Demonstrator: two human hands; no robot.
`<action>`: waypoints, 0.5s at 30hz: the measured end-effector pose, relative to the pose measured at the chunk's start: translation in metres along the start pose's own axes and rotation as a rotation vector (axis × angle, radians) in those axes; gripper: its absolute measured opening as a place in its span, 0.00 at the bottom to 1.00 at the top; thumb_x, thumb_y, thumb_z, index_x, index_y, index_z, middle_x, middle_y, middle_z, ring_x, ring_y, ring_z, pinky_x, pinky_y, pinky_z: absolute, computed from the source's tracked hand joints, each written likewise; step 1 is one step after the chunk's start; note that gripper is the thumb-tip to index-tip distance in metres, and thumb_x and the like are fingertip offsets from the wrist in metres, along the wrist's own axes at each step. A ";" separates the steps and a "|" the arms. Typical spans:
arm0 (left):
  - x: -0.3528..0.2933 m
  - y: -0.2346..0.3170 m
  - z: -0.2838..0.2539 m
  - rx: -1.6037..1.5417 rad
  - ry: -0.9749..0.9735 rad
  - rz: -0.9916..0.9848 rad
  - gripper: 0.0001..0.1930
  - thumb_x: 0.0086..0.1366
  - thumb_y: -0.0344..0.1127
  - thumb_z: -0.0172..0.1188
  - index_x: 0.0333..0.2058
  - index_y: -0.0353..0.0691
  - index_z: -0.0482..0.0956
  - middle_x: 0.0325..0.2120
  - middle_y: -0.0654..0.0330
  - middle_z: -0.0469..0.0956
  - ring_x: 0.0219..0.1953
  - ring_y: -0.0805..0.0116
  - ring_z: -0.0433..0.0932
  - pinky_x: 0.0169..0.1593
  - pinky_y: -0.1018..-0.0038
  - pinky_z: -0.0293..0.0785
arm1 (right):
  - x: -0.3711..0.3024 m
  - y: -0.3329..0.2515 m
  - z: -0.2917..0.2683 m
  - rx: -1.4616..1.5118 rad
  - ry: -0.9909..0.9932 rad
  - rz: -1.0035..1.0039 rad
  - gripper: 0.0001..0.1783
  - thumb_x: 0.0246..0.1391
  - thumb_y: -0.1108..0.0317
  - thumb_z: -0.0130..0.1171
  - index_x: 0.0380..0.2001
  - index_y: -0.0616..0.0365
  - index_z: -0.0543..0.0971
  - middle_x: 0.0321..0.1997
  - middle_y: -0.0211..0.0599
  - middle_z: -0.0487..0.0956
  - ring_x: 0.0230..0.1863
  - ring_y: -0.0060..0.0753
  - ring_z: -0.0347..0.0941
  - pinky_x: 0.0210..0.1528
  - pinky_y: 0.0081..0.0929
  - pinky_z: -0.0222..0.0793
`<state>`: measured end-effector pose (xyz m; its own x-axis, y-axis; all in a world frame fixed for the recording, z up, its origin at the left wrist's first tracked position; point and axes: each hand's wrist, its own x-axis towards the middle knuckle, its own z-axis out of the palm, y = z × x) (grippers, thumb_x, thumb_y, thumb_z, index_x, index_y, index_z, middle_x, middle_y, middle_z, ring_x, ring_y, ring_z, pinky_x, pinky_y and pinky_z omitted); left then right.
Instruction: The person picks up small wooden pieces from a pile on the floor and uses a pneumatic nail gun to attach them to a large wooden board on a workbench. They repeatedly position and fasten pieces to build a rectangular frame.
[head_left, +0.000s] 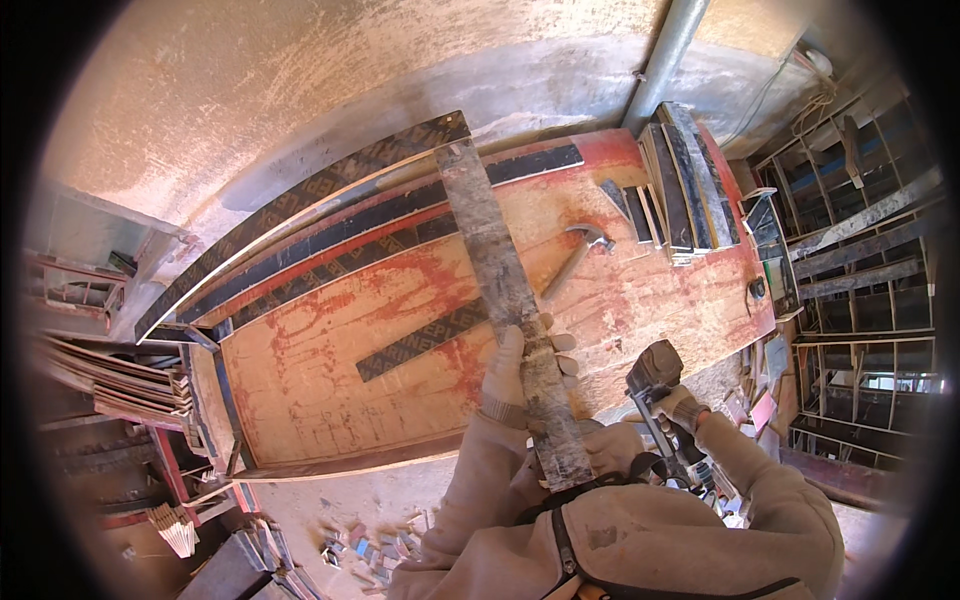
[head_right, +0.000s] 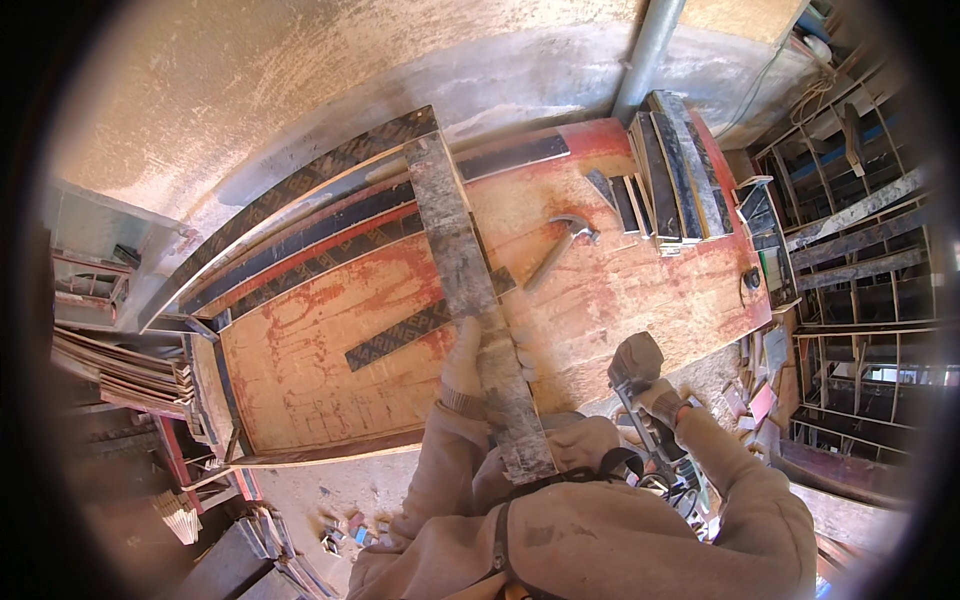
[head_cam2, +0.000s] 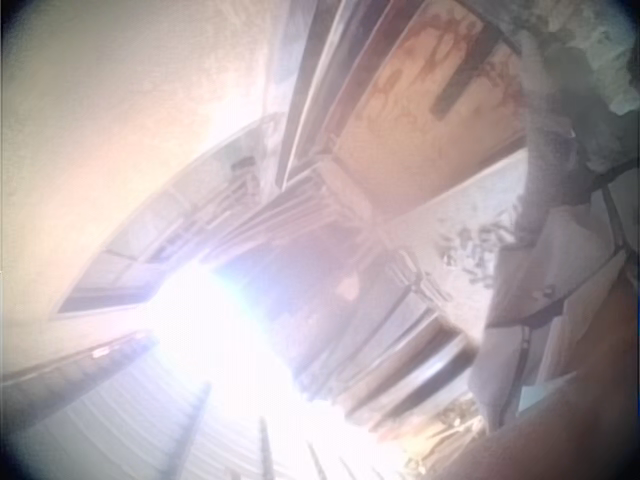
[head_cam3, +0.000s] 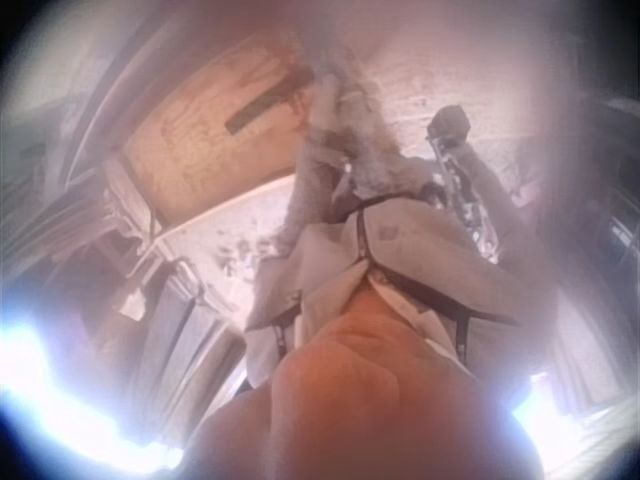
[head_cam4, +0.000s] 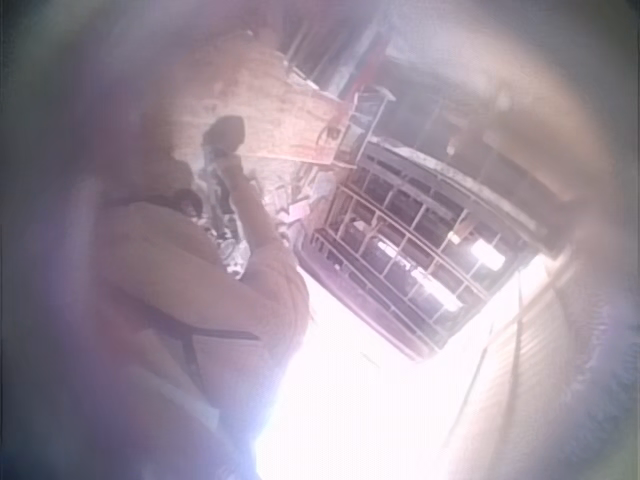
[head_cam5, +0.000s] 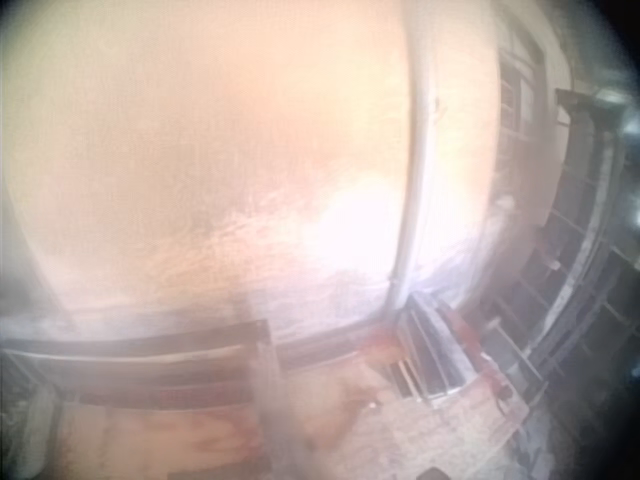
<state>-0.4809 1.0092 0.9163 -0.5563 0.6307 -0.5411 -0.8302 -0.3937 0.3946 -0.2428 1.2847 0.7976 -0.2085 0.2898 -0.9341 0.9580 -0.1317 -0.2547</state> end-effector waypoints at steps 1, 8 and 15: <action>0.000 0.000 0.000 -0.035 -0.006 -0.003 0.32 0.73 0.61 0.55 0.61 0.40 0.71 0.43 0.49 0.83 0.33 0.59 0.85 0.34 0.62 0.84 | 0.002 -0.001 0.000 -0.006 -0.001 0.003 0.07 0.46 0.75 0.69 0.29 0.66 0.82 0.19 0.41 0.77 0.14 0.38 0.74 0.15 0.38 0.71; -0.002 0.004 -0.002 -0.022 -0.020 -0.033 0.32 0.75 0.60 0.52 0.63 0.39 0.70 0.42 0.48 0.84 0.33 0.59 0.85 0.34 0.63 0.85 | 0.014 -0.011 0.000 -0.091 -0.003 -0.090 0.07 0.46 0.75 0.69 0.27 0.66 0.82 0.19 0.42 0.78 0.15 0.38 0.75 0.16 0.36 0.72; -0.002 0.004 -0.002 -0.050 -0.046 -0.050 0.33 0.74 0.61 0.53 0.63 0.39 0.70 0.44 0.48 0.84 0.34 0.59 0.86 0.34 0.63 0.85 | 0.017 -0.024 -0.003 -0.073 0.022 -0.050 0.07 0.46 0.74 0.69 0.28 0.67 0.82 0.20 0.42 0.79 0.15 0.38 0.75 0.17 0.35 0.72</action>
<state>-0.4835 1.0055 0.9177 -0.5125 0.6800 -0.5244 -0.8585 -0.3927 0.3298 -0.2685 1.2952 0.7886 -0.2527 0.3148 -0.9149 0.9586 -0.0470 -0.2809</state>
